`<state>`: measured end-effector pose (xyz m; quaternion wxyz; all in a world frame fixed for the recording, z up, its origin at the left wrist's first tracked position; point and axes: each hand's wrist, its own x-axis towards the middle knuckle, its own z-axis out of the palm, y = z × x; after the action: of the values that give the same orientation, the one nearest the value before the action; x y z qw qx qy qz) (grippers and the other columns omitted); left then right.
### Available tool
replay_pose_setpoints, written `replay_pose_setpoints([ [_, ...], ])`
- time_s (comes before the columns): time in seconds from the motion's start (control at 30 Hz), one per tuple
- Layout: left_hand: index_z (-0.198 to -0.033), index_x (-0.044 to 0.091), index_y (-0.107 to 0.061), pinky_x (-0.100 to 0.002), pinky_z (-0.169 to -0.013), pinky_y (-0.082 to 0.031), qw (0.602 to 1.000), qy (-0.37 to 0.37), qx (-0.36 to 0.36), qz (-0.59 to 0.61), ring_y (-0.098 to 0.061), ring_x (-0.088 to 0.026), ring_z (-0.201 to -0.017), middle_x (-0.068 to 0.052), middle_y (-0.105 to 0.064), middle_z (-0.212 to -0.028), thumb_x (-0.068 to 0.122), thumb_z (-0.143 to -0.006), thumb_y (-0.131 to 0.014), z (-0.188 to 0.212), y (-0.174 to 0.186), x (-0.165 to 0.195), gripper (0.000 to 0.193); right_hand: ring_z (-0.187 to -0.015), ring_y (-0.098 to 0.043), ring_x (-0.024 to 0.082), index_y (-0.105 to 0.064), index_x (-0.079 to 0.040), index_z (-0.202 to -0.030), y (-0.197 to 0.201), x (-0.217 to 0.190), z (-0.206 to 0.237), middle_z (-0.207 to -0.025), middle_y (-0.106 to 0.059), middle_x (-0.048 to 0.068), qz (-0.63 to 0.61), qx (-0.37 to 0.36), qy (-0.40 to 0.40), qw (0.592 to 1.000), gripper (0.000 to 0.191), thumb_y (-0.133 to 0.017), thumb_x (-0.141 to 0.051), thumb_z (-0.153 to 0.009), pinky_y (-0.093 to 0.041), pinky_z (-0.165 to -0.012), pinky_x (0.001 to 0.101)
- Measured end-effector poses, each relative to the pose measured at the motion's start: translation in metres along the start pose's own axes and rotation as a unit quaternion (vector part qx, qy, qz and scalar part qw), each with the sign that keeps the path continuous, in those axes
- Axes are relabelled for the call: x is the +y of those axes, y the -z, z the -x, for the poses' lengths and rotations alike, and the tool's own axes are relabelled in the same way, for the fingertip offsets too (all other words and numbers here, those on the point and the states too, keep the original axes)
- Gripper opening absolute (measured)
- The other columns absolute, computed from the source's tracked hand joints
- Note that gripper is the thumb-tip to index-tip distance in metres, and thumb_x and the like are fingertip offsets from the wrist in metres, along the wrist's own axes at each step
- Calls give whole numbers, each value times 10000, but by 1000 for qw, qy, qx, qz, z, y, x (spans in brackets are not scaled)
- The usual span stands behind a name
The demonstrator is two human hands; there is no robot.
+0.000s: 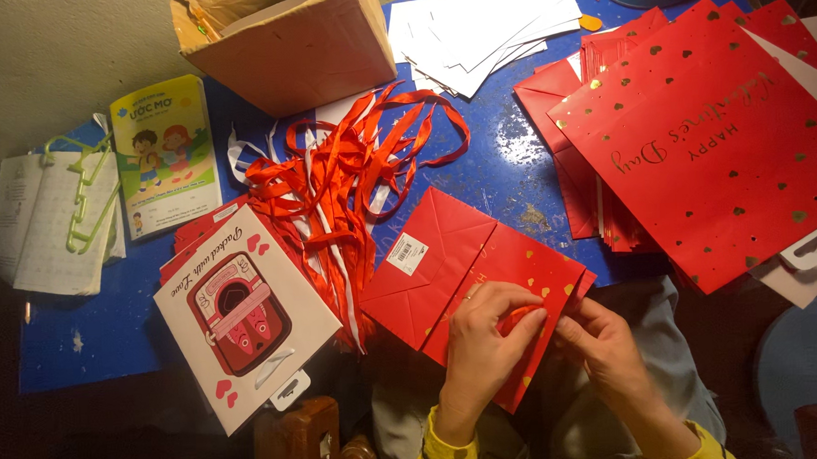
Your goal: The person folds the top flaps of red Valentine's Day paper gift bags and threads orange ribbon handles through the bag holes, working on one bag at a time and stacking finished bags on the table.
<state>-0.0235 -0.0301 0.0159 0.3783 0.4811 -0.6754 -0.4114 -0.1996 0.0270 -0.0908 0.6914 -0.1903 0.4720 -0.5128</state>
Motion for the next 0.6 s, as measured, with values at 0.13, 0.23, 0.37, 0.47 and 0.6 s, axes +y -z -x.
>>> replay_pose_setpoints([
  [0.13,-937,46,-702,-373,-845,-537,1000,-1,-1,-20,-695,-274,-965,-88,-744,-986,127,-882,-752,1,0,-4,110,-702,-562,76,-671,7,-1281,8,9,-3,-890,-691,17,36,14,4,999,400,-693,-204,-941,-452,-627,249],
  [0.23,-986,51,-672,-376,-858,-539,1000,15,-4,-3,-706,-274,-976,-83,-750,-1004,131,-927,-719,1,2,-6,111,-695,-565,71,-681,-15,-1260,12,15,-4,-838,-674,1,43,23,1,999,387,-696,-210,-926,-458,-619,243],
  [0.37,-1007,53,-672,-372,-827,-542,1000,19,-17,1,-711,-275,-937,-86,-732,-987,144,-912,-730,0,6,-3,143,-661,-548,70,-693,-20,-1262,15,19,-5,-808,-664,4,43,6,12,999,382,-699,-222,-937,-432,-589,234],
  [0.47,-996,54,-700,-375,-789,-534,999,13,-28,-18,-700,-282,-900,-95,-716,-955,155,-857,-764,-2,6,1,184,-684,-566,59,-678,-25,-1246,17,20,-5,-877,-695,-11,35,12,8,999,373,-690,-210,-923,-436,-598,232],
  [0.6,-958,60,-715,-382,-744,-525,998,30,-44,-28,-689,-277,-856,-90,-719,-938,163,-842,-762,-1,5,5,162,-719,-607,84,-677,-22,-1248,19,20,-2,-900,-708,15,62,16,6,998,364,-678,-204,-932,-466,-628,251],
])
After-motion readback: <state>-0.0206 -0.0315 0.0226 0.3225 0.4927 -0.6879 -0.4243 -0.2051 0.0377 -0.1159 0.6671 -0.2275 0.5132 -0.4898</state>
